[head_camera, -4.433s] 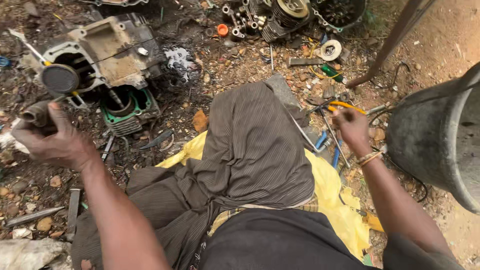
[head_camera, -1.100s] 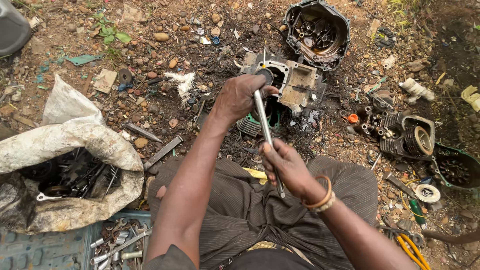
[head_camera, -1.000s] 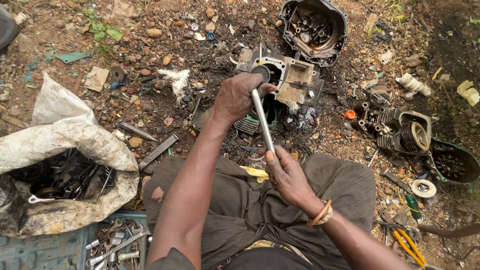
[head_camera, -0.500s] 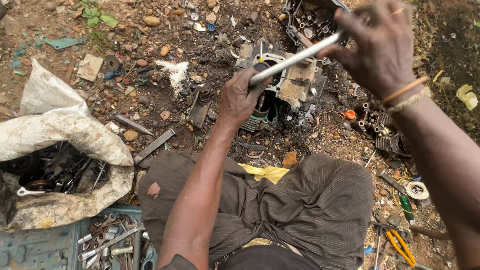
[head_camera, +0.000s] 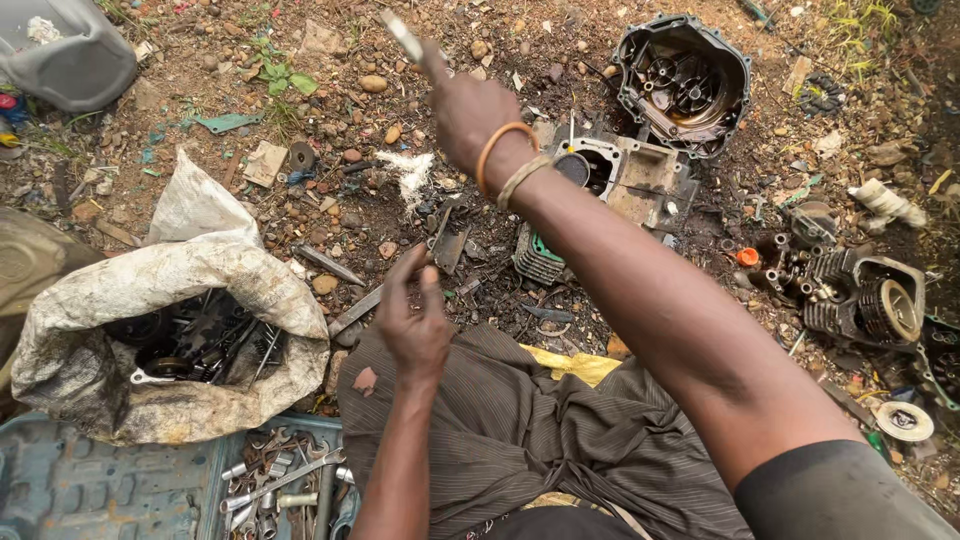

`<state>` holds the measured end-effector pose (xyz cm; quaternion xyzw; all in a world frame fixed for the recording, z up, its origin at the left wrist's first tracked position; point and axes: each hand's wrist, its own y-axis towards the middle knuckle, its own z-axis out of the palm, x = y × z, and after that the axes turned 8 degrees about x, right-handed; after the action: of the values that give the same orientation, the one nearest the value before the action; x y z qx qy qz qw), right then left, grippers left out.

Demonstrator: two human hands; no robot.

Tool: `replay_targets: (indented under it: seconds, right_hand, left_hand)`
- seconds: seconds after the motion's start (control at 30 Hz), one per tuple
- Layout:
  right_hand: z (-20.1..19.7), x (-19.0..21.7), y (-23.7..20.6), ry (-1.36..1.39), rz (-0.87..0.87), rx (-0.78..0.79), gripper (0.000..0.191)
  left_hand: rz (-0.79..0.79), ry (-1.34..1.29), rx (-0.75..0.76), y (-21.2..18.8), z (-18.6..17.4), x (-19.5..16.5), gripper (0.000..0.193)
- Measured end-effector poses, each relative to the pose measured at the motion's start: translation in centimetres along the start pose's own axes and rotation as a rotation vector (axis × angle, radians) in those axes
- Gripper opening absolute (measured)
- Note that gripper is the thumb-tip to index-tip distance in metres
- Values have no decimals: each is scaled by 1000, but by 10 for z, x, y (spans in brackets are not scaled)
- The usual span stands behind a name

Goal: The person sits on the ground and uses a wrench to tighten bolts on a disassembled engine block. They repeatedly insert and remove a cylindrical metal part, then use the wrench to secure it in place.

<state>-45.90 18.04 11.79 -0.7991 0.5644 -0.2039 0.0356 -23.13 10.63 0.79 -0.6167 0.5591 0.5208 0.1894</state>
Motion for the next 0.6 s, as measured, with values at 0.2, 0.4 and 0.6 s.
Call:
replay_targets:
  seconds: [0.2,0.4,0.6]
  right_hand:
    - [109,19,-105,-405,-579,-99,29]
    - [150,-83,-226,-80,-656,-765,45]
    - [155,-105,-263,1127,-251,-792,69]
  left_hand:
    - [-95,42,-296,-68,-115,14,20]
    - [-118,170,-267,-105,-140,9,19]
    - [-143,151,-126,-104,-126,1,21]
